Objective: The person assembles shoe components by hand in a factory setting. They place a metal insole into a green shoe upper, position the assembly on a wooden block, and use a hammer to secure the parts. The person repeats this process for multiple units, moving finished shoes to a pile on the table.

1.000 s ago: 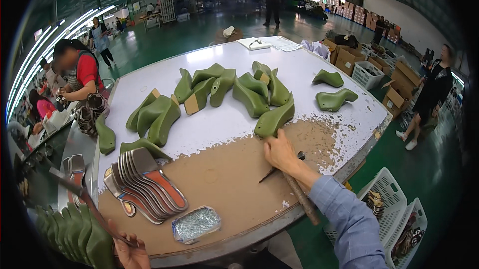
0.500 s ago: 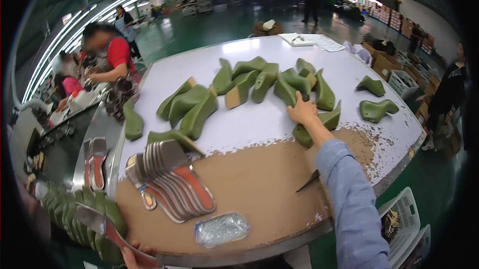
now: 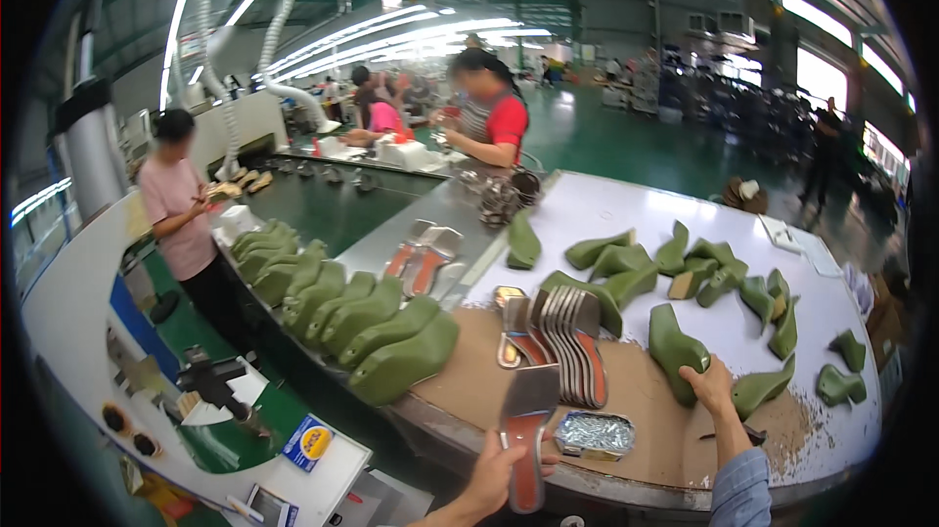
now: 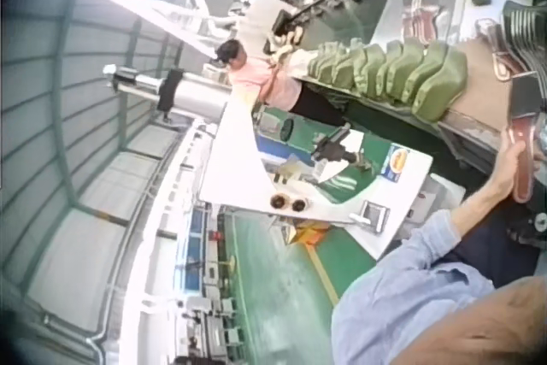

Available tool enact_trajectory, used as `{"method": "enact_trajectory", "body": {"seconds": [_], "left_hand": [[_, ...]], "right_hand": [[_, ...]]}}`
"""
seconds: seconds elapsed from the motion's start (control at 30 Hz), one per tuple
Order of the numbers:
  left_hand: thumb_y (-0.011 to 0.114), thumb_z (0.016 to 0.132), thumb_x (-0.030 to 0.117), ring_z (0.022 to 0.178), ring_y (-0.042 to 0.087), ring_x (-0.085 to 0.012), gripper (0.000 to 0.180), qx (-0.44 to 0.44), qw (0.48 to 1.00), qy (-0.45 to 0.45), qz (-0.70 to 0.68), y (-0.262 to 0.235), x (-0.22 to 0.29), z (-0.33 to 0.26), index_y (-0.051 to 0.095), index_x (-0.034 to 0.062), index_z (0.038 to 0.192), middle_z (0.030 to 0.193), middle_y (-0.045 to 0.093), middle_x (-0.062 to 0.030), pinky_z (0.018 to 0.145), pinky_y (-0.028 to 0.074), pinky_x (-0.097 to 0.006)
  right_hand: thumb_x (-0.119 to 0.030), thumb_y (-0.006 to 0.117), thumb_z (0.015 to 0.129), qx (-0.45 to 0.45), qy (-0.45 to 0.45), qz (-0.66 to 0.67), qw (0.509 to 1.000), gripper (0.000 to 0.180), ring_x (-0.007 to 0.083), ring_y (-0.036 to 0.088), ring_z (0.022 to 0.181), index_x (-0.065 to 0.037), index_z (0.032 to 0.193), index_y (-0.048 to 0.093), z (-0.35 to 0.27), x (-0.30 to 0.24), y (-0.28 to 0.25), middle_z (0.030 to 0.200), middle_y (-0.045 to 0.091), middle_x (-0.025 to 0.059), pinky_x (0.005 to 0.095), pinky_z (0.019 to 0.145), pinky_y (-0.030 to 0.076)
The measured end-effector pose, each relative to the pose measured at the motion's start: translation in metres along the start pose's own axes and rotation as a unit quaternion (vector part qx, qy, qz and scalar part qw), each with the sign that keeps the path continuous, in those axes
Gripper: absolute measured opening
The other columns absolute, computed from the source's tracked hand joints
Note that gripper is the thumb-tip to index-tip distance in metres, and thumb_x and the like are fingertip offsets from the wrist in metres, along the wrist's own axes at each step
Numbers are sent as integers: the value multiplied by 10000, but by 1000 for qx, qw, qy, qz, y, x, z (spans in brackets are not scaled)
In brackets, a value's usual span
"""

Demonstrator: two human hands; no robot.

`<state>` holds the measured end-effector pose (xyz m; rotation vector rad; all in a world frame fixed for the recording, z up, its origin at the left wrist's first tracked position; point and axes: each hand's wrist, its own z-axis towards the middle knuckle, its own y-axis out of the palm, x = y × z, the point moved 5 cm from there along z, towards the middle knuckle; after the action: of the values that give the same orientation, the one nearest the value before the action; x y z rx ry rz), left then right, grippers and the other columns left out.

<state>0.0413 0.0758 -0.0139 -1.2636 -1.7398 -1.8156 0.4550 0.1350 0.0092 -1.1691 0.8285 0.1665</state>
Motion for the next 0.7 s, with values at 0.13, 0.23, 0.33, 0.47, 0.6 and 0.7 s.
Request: {"method": "enact_trajectory", "body": {"seconds": [0.13,0.23,0.33,0.47,0.6,0.7], "left_hand": [[505,1074,269,1069,696,-347,461,-22,998,-5,-57,2,-1,-3,266,88,1424,1347,534,-202,876,619,-469],[532,1064,367,1089,683,-321,480,4,996,15,-83,-2,7,-4,382,49,1391,1259,581,-144,894,602,-466],[597,1038,359,1022,689,-273,463,31,986,39,-159,13,5,6,475,18,1327,1146,626,-135,852,598,-412],[551,1005,541,925,667,-246,604,-33,977,-68,-198,41,-2,-13,571,8,1288,1088,666,-115,842,570,-406],[562,986,546,941,673,-231,607,-158,966,-116,-170,64,-3,-44,585,24,1295,1072,677,-111,843,571,-382],[628,961,537,1240,590,-245,763,-141,986,65,-67,38,2,-27,403,49,1502,1385,561,-130,1025,525,-392]], "right_hand": [[-186,733,891,-35,82,445,891,456,266,695,966,42,1270,622,-31,14,31,1117,715,114,392,865,562],[-222,670,972,-17,-58,457,887,436,245,669,1020,42,1315,611,-129,-90,8,1169,696,131,372,887,536],[-441,593,1036,-87,-124,269,951,569,273,641,1151,27,1359,586,-211,-150,20,1195,679,235,381,1011,482],[-651,529,975,-240,-93,395,882,900,240,492,1339,18,1546,337,-263,-159,40,1484,490,156,361,1100,408],[-527,710,940,-267,-59,514,813,929,291,563,1291,66,1537,317,-304,-140,46,1403,567,218,419,1098,426],[-167,923,762,-123,-225,225,940,807,315,587,1186,-1,1366,413,-299,-132,21,1347,520,225,431,1006,492]]}}
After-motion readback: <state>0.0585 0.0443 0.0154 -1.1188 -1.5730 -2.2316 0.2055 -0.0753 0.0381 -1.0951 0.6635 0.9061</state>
